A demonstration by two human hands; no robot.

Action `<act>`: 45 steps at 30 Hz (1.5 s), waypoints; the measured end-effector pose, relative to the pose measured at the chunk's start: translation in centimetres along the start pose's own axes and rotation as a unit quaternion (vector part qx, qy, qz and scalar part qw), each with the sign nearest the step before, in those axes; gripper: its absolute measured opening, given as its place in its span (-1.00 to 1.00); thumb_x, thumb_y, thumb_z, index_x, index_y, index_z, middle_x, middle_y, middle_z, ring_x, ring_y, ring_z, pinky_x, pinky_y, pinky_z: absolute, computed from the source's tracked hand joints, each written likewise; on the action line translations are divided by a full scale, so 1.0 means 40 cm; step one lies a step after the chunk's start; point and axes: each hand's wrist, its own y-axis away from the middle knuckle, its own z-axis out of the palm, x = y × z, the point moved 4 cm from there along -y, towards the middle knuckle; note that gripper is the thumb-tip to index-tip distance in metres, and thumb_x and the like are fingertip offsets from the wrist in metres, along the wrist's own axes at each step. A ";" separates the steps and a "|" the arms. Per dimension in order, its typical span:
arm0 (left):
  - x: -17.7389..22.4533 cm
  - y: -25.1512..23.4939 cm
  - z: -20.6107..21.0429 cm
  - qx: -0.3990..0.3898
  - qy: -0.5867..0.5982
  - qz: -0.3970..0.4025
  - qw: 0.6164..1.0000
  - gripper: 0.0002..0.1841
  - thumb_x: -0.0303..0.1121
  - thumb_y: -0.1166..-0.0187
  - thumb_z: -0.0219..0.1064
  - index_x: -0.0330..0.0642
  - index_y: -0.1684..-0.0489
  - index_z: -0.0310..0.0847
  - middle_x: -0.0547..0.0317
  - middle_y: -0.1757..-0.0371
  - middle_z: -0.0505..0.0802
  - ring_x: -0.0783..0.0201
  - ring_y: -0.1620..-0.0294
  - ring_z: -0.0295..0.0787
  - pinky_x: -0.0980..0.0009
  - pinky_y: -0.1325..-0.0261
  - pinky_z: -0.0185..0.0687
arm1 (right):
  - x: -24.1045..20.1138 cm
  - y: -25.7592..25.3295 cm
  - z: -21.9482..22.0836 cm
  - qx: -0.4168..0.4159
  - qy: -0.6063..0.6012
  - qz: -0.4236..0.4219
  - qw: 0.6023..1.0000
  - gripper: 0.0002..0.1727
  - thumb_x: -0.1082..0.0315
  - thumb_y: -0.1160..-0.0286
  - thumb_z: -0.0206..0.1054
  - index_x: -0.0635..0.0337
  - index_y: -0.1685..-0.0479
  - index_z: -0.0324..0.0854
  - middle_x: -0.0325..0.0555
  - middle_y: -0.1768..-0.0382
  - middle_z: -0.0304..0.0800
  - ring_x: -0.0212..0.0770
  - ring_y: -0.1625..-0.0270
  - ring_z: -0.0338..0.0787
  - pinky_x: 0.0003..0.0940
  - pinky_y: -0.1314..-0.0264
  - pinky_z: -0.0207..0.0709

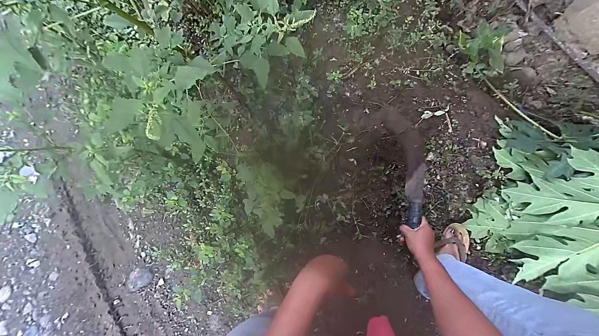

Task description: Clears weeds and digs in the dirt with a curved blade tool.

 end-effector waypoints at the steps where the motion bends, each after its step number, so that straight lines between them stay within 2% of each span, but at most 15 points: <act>1: -0.001 0.001 0.000 0.000 0.000 0.001 1.000 -0.43 0.04 -0.74 0.28 -0.45 -0.21 0.67 -0.38 -0.26 0.77 -0.29 -0.40 0.68 -0.31 -0.46 0.47 | -0.003 0.000 0.018 0.013 -0.027 0.007 1.000 -0.31 0.39 -0.51 0.45 0.40 -0.62 0.32 0.30 -0.02 0.77 0.08 0.18 0.87 0.03 0.00 0.74; 2: -0.002 0.001 0.000 0.001 0.001 0.003 1.000 -0.42 0.04 -0.73 0.29 -0.45 -0.21 0.67 -0.38 -0.26 0.77 -0.29 -0.39 0.68 -0.31 -0.46 0.47 | 0.007 -0.005 0.030 0.013 -0.018 0.015 1.000 -0.31 0.40 -0.50 0.46 0.40 -0.62 0.31 0.30 -0.03 0.77 0.08 0.17 0.87 0.02 0.00 0.75; 5: -0.006 0.003 -0.002 0.002 -0.001 0.005 1.000 -0.42 0.06 -0.73 0.28 -0.43 -0.20 0.68 -0.37 -0.26 0.78 -0.28 -0.38 0.70 -0.30 -0.46 0.49 | 0.084 -0.023 0.011 -0.079 0.203 0.036 0.975 -0.24 0.33 -0.47 0.46 0.28 -0.71 0.31 0.37 -0.33 0.71 0.29 -0.34 0.77 0.28 -0.38 0.59; 7: -0.008 0.003 -0.005 0.001 -0.002 0.007 1.000 -0.42 0.06 -0.73 0.28 -0.44 -0.19 0.69 -0.38 -0.25 0.78 -0.28 -0.38 0.69 -0.30 -0.46 0.49 | 0.099 -0.022 -0.023 -0.110 0.305 0.015 0.946 -0.23 0.32 -0.47 0.46 0.21 -0.74 0.31 0.37 -0.39 0.69 0.35 -0.45 0.69 0.36 -0.43 0.52; 12: -0.008 0.007 -0.004 0.004 0.007 0.005 1.000 -0.42 0.07 -0.73 0.27 -0.42 -0.18 0.68 -0.36 -0.24 0.78 -0.26 -0.38 0.69 -0.29 -0.45 0.49 | 0.029 -0.017 -0.083 -0.058 0.256 -0.017 0.965 -0.29 0.29 -0.52 0.44 0.24 -0.69 0.34 0.37 -0.30 0.74 0.35 -0.39 0.74 0.35 -0.40 0.53; 16: -0.008 0.012 -0.004 0.012 0.015 0.008 1.000 -0.42 0.06 -0.73 0.29 -0.43 -0.20 0.68 -0.37 -0.26 0.78 -0.27 -0.39 0.69 -0.29 -0.47 0.48 | -0.046 -0.009 -0.049 0.047 0.037 -0.008 0.998 -0.29 0.33 -0.55 0.43 0.39 -0.67 0.30 0.35 -0.14 0.78 0.21 -0.04 0.87 0.15 -0.20 0.69; 18: -0.009 0.012 -0.004 0.013 0.015 0.008 1.000 -0.41 0.07 -0.72 0.29 -0.43 -0.19 0.68 -0.37 -0.25 0.78 -0.27 -0.38 0.69 -0.30 -0.46 0.48 | -0.036 -0.024 -0.010 0.056 0.006 0.004 0.998 -0.29 0.35 -0.53 0.45 0.40 -0.66 0.28 0.32 -0.09 0.79 0.15 0.06 0.89 0.10 -0.11 0.73; 22: -0.010 0.007 -0.007 0.010 0.010 0.009 1.000 -0.42 0.06 -0.73 0.28 -0.43 -0.19 0.68 -0.36 -0.25 0.78 -0.26 -0.38 0.70 -0.30 -0.45 0.49 | 0.079 -0.046 -0.035 -0.057 0.249 0.036 0.966 -0.21 0.34 -0.49 0.45 0.27 -0.75 0.25 0.38 -0.37 0.70 0.33 -0.39 0.74 0.30 -0.43 0.55; 25: -0.007 0.002 -0.002 0.010 0.012 0.010 1.000 -0.42 0.07 -0.72 0.29 -0.44 -0.17 0.68 -0.36 -0.22 0.78 -0.26 -0.36 0.70 -0.29 -0.44 0.50 | 0.114 -0.052 -0.122 -0.060 0.331 0.002 0.942 -0.22 0.26 -0.50 0.46 0.25 -0.75 0.29 0.41 -0.41 0.67 0.39 -0.47 0.67 0.38 -0.46 0.49; 28: -0.003 0.004 -0.005 0.011 0.013 0.009 1.000 -0.43 0.06 -0.72 0.30 -0.42 -0.13 0.70 -0.35 -0.22 0.79 -0.26 -0.35 0.71 -0.29 -0.43 0.51 | 0.101 -0.064 -0.150 -0.050 0.229 -0.026 0.972 -0.31 0.29 -0.46 0.49 0.28 -0.62 0.42 0.39 -0.19 0.77 0.31 -0.19 0.82 0.32 -0.28 0.60; 31: 0.011 0.016 -0.010 0.008 0.008 0.007 1.000 -0.45 0.02 -0.74 0.29 -0.44 -0.17 0.69 -0.39 -0.27 0.76 -0.29 -0.41 0.66 -0.30 -0.48 0.45 | 0.019 -0.043 -0.094 -0.028 -0.003 -0.007 1.000 -0.35 0.38 -0.53 0.42 0.36 -0.62 0.34 0.27 0.01 0.76 0.05 0.21 0.83 0.02 0.04 0.73; 35: 0.022 0.027 -0.021 -0.002 -0.005 0.007 1.000 -0.43 0.01 -0.75 0.27 -0.47 -0.25 0.63 -0.46 -0.36 0.71 -0.34 -0.49 0.59 -0.31 -0.55 0.35 | -0.105 -0.045 0.063 -0.039 -0.249 0.026 0.967 -0.38 0.48 -0.57 0.38 0.39 -0.58 0.22 0.11 0.16 0.68 -0.14 0.36 0.79 -0.21 0.25 0.76; 38: 0.017 0.017 -0.017 -0.001 -0.012 0.006 1.000 -0.42 0.04 -0.75 0.26 -0.45 -0.23 0.64 -0.41 -0.33 0.73 -0.30 -0.46 0.62 -0.29 -0.53 0.38 | -0.054 -0.055 0.132 -0.116 -0.033 0.033 0.992 -0.28 0.45 -0.50 0.44 0.39 -0.67 0.25 0.28 -0.10 0.74 0.05 0.11 0.85 -0.04 -0.03 0.74; 42: -0.006 -0.006 -0.004 0.002 -0.005 0.011 1.000 -0.42 0.07 -0.73 0.28 -0.43 -0.16 0.69 -0.36 -0.24 0.78 -0.27 -0.38 0.69 -0.29 -0.46 0.48 | 0.094 -0.021 0.082 -0.216 0.334 -0.032 0.917 -0.24 0.32 -0.46 0.48 0.13 -0.74 0.35 0.36 -0.42 0.67 0.37 -0.44 0.70 0.43 -0.44 0.50; 45: -0.003 -0.006 0.002 -0.004 -0.004 0.007 1.000 -0.43 0.06 -0.73 0.28 -0.43 -0.18 0.68 -0.36 -0.26 0.77 -0.26 -0.40 0.68 -0.29 -0.47 0.48 | 0.156 -0.017 0.012 -0.204 0.397 -0.079 0.892 -0.29 0.28 -0.45 0.48 0.10 -0.67 0.43 0.33 -0.38 0.72 0.38 -0.45 0.69 0.45 -0.43 0.47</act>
